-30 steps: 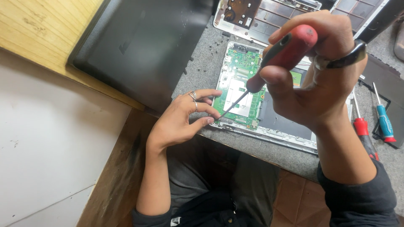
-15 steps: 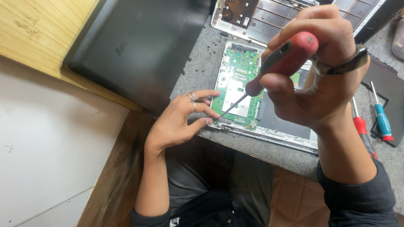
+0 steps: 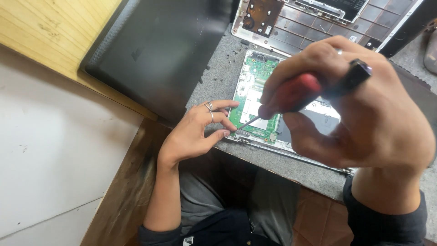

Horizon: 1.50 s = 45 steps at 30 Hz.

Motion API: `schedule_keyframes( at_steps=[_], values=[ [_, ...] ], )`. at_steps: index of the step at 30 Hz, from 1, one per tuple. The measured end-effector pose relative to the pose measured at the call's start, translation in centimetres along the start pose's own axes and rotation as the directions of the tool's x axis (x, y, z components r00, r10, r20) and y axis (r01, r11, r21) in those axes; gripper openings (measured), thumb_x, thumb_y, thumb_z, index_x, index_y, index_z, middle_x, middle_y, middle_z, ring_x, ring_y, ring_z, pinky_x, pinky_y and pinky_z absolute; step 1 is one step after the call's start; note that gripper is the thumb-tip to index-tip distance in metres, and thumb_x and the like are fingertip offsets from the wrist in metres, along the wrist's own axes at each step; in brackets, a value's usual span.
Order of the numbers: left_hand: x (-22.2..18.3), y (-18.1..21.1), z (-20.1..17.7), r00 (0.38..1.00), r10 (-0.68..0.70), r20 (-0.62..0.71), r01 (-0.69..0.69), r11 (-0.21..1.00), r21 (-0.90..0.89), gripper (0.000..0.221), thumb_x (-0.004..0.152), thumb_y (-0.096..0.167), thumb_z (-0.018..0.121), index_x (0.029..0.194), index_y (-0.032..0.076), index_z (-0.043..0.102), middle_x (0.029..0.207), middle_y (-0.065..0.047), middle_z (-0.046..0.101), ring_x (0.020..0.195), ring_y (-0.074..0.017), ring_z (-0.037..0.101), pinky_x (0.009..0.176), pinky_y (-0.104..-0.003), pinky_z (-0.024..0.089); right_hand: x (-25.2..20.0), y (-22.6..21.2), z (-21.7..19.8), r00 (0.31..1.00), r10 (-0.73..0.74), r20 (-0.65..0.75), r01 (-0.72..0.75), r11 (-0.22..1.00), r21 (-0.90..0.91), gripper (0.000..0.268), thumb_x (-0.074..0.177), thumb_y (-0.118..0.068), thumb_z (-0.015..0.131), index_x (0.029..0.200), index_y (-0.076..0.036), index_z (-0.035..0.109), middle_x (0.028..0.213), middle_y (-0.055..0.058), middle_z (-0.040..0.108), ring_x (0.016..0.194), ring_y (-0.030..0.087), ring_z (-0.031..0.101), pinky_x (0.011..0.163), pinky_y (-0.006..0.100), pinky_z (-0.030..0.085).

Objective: Removing the motherboard and internal components from a laptop using a screwdriver.

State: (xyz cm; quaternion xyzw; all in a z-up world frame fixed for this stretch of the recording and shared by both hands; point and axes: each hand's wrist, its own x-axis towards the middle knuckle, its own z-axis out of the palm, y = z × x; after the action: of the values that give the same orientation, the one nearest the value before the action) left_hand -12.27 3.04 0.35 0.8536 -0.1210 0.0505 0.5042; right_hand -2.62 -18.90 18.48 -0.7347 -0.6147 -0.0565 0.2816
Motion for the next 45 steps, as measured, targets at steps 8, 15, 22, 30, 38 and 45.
schedule_keyframes(
  at_steps=[8, 15, 22, 30, 38, 45],
  values=[
    [-1.1, 1.3, 1.3, 0.985, 0.125, -0.123, -0.071, 0.925, 0.373, 0.01, 0.091, 0.017, 0.074, 0.098, 0.018, 0.067, 0.102, 0.0, 0.066, 0.1, -0.0258, 0.061, 0.08, -0.043, 0.047, 0.6, 3.4, 7.5, 0.972, -0.158, 0.171, 0.199, 0.945, -0.258, 0.033, 0.107, -0.038, 0.049, 0.086, -0.015, 0.058, 0.07, -0.002, 0.062, 0.06, 0.029, 0.06, 0.069, 0.042, 0.044],
    [0.0, 3.3, 0.8, 0.972, 0.177, -0.152, -0.13, 0.952, 0.277, 0.026, 0.078, -0.006, 0.057, 0.092, 0.013, 0.069, 0.087, 0.001, 0.073, 0.089, -0.0262, 0.067, 0.078, -0.037, 0.051, 0.9, 1.2, 4.8, 0.994, -0.089, 0.06, 0.089, 0.996, 0.005, 0.042, 0.099, -0.04, 0.054, 0.123, -0.005, 0.06, 0.094, 0.003, 0.076, 0.068, 0.025, 0.068, 0.073, 0.042, 0.047],
    [-0.6, 2.3, 2.0, 0.987, -0.01, -0.162, 0.079, 0.901, 0.427, 0.024, 0.083, 0.004, 0.062, 0.106, 0.008, 0.067, 0.089, -0.013, 0.069, 0.08, -0.04, 0.061, 0.07, -0.048, 0.049, 0.5, 2.5, 7.6, 0.999, 0.002, 0.034, 0.003, 0.988, -0.153, 0.037, 0.102, -0.039, 0.067, 0.125, -0.012, 0.055, 0.094, -0.008, 0.076, 0.057, 0.023, 0.063, 0.061, 0.038, 0.041],
    [-0.3, 2.2, 2.2, 0.985, 0.073, -0.158, 0.014, 0.871, 0.491, 0.012, 0.09, 0.012, 0.074, 0.084, 0.006, 0.066, 0.082, -0.009, 0.065, 0.089, -0.0341, 0.062, 0.06, -0.049, 0.049, -0.3, 3.3, 8.2, 0.999, -0.024, -0.04, 0.011, 0.955, -0.295, 0.029, 0.104, -0.036, 0.071, 0.104, -0.011, 0.055, 0.075, 0.001, 0.064, 0.052, 0.03, 0.056, 0.068, 0.039, 0.045],
    [0.0, 3.5, 2.0, 0.979, 0.112, -0.168, -0.034, 0.912, 0.409, 0.013, 0.09, 0.003, 0.072, 0.082, 0.008, 0.064, 0.088, 0.001, 0.07, 0.091, -0.0204, 0.064, 0.064, -0.036, 0.049, -0.5, 4.5, 7.9, 0.998, 0.065, -0.006, -0.064, 0.954, -0.293, 0.025, 0.103, -0.035, 0.068, 0.105, -0.011, 0.059, 0.056, -0.002, 0.06, 0.044, 0.033, 0.049, 0.081, 0.042, 0.047],
    [0.0, 3.5, 2.1, 0.977, 0.136, -0.164, -0.056, 0.908, 0.416, 0.013, 0.09, 0.003, 0.072, 0.082, 0.008, 0.064, 0.087, 0.0, 0.069, 0.091, -0.0217, 0.063, 0.068, -0.036, 0.051, -0.8, 4.4, 7.3, 0.996, 0.07, 0.046, -0.053, 0.953, -0.298, 0.025, 0.103, -0.035, 0.067, 0.106, -0.011, 0.063, 0.048, 0.0, 0.054, 0.046, 0.035, 0.047, 0.082, 0.043, 0.047]
  ],
)
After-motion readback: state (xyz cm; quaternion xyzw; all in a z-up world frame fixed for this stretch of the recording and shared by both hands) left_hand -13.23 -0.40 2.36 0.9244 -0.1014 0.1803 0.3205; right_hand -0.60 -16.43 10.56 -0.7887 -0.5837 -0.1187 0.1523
